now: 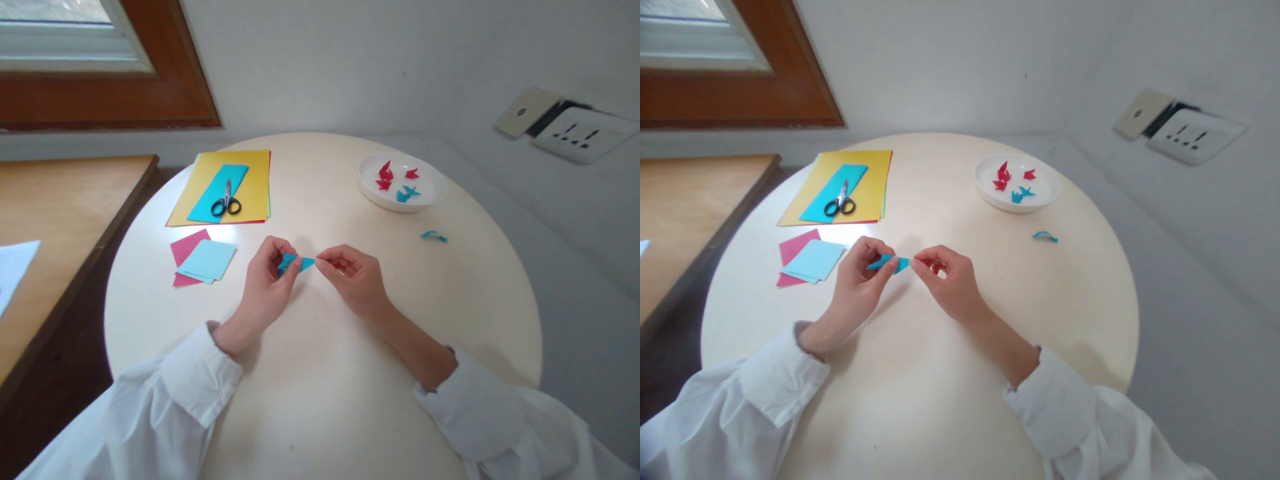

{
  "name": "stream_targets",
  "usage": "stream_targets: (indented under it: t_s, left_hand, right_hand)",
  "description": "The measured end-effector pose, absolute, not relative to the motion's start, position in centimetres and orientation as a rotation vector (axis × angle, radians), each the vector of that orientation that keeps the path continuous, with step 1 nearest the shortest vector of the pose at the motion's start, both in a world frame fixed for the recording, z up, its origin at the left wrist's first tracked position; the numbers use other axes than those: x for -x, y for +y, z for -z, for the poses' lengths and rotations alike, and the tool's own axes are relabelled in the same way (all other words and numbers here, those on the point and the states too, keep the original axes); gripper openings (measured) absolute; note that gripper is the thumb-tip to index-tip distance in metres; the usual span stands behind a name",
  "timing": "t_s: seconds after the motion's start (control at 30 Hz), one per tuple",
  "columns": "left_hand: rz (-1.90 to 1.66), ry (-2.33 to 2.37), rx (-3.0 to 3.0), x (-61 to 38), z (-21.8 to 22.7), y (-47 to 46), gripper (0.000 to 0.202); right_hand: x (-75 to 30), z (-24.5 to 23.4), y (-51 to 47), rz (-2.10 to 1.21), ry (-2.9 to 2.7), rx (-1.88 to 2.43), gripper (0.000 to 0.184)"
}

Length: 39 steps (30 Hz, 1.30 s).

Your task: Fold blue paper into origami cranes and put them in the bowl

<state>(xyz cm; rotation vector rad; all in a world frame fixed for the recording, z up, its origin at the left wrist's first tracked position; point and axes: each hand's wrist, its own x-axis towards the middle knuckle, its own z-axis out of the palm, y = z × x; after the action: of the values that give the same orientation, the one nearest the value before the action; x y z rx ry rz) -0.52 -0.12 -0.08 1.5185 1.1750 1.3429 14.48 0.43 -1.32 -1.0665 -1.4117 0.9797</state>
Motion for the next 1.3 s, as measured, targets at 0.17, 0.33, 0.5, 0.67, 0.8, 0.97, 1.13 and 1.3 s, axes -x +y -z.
stream_targets:
  t_s: [0.17, 0.33, 0.5, 0.67, 0.8, 0.97, 1.13, 1.3]
  left_hand:
    - [-1.315, 1.155, -1.532, 0.4, 0.1, -0.2, 0.013]
    - [-1.329, 1.368, -1.69, 0.7, -0.2, -0.1, 0.018]
    - [-1.169, 1.384, -1.618, 0.8, -0.2, -0.2, 0.023]
    - [-1.161, 1.332, -1.566, 0.8, 0.3, -0.2, 0.015]
    - [-1.214, 1.283, -1.554, 0.8, 0.8, 0.0, 0.012]
    - [-1.246, 1.243, -1.509, 0.7, 1.0, 0.1, 0.012]
    - [-1.265, 1.223, -1.437, 0.5, 0.3, 0.0, 0.015]
    - [-1.234, 1.148, -1.372, 0.4, 0.0, -0.2, 0.021]
  right_hand:
    - [-14.4, 1.5, 0.4, -0.876, -1.495, 1.11, 0.012]
    - [-14.9, 1.2, 0.7, -0.64, -1.584, 1.133, 0.011]
    - [-15.2, 0.7, 0.6, -0.41, -1.714, 1.097, 0.012]
    - [-15.1, 0.6, 0.6, -0.332, -1.757, 1.047, 0.012]
    - [-15.2, 0.7, 0.6, -0.279, -1.776, 1.014, 0.011]
    - [-15.0, 0.7, 0.4, -0.228, -1.811, 0.909, 0.009]
    - [-14.8, 1.1, 0.3, -0.241, -1.814, 0.849, 0.018]
    - [-14.9, 1.6, 0.6, -0.16, -1.831, 0.869, 0.012]
